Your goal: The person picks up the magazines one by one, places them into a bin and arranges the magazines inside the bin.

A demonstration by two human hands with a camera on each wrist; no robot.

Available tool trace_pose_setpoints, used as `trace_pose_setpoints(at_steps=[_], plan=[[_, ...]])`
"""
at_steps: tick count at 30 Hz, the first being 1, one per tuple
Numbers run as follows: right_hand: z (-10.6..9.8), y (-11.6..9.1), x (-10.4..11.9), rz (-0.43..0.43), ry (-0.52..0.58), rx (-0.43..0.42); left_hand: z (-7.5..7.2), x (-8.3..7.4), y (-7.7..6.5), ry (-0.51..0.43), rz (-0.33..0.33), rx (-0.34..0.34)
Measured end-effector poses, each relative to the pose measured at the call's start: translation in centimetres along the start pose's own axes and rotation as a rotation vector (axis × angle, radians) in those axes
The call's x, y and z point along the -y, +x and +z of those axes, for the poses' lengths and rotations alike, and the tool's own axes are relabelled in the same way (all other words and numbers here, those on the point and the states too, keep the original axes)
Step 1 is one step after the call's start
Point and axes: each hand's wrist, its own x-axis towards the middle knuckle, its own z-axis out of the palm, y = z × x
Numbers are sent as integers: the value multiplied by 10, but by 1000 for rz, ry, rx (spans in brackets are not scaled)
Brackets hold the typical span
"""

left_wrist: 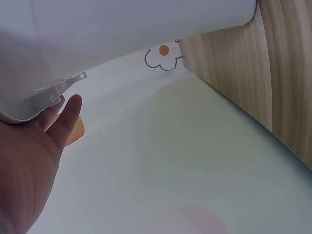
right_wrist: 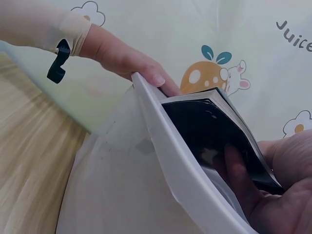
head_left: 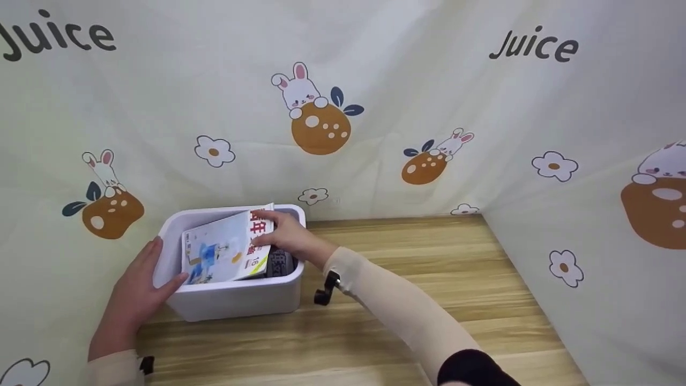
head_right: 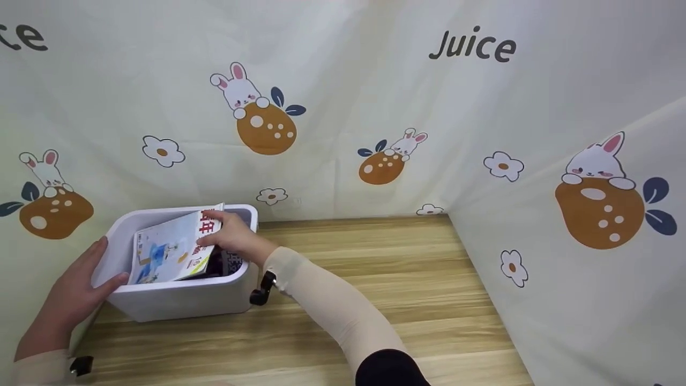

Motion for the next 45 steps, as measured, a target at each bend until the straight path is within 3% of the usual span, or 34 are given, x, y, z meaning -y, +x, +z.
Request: trace_pose_setpoints(at_steps=[13,27,33,40,45], plan=[[13,0,-5,75,-98,-3,-2,1,-7,26,10,-11],[13,1,-6,120,-67,29,2,0,-6,-10,-5,-17],[13,-1,-3,117,-137,33,2,1,-8,-22,-3,-26],[8,-2,3,94,-114,99,0,0,-4,-11,15,-34],[1,-6,11,108,-266,167,-2,1,-3,-6,12,-32]])
